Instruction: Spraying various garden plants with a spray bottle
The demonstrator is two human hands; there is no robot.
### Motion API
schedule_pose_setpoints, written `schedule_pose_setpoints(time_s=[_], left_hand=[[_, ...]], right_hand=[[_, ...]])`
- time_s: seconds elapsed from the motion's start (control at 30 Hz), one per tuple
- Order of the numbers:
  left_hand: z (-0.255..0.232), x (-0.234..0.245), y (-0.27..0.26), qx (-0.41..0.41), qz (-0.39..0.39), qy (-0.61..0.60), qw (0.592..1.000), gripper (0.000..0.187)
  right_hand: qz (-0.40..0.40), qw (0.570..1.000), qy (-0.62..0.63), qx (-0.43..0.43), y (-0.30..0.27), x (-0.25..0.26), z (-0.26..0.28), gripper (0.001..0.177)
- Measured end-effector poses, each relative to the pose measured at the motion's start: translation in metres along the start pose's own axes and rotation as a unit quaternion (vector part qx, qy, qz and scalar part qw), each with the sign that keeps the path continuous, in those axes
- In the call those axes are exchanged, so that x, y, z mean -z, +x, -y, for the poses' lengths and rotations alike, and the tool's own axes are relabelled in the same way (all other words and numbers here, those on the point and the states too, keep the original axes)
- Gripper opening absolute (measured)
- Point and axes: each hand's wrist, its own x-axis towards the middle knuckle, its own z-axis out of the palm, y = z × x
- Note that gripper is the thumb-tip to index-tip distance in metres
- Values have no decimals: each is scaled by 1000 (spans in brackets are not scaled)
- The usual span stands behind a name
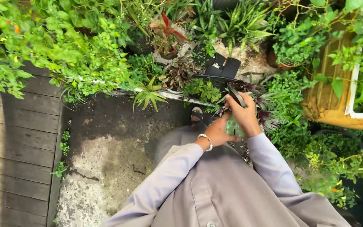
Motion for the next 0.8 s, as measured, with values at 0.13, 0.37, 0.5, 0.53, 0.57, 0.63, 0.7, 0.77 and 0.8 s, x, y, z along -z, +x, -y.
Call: schedule_pose_setpoints(time_s=[0.13, 0.37, 0.5, 0.53, 0.57, 0.63, 0.7, 0.77, 0.8], left_hand=[[3, 20, 8, -26, -10, -18, 999, 94], [2, 77, 9, -64, -6, -9, 998, 88], [8, 125, -2, -88, -2, -11, 996, 82], [11, 141, -6, -88, 4, -10, 996, 82], [13, 159, -8, -98, 6, -5, 995, 81], [16, 191, -13, -115, 10, 4, 993, 81], [22, 219, -22, -131, 43, 6, 990, 88], [13, 250, -37, -136, 55, -1, 989, 86], [10, 265, -45, -137, 65, -12, 988, 84]], right_hand=[[10, 1000, 16, 18, 2, -8, 26, 20], [-3, 990, 124, 64, -5, -33, 96, 16], [-34, 987, 143, 69, -5, -66, 125, 25], [-39, 987, 144, 65, -9, -77, 139, 25], [-51, 980, 162, 99, -12, -86, 154, 16], [-72, 971, 180, 138, -16, -106, 180, 8], [-55, 970, 196, 137, -21, -129, 199, 10], [-77, 967, 208, 123, -19, -156, 195, 15], [-92, 965, 220, 107, -18, -170, 193, 20]])
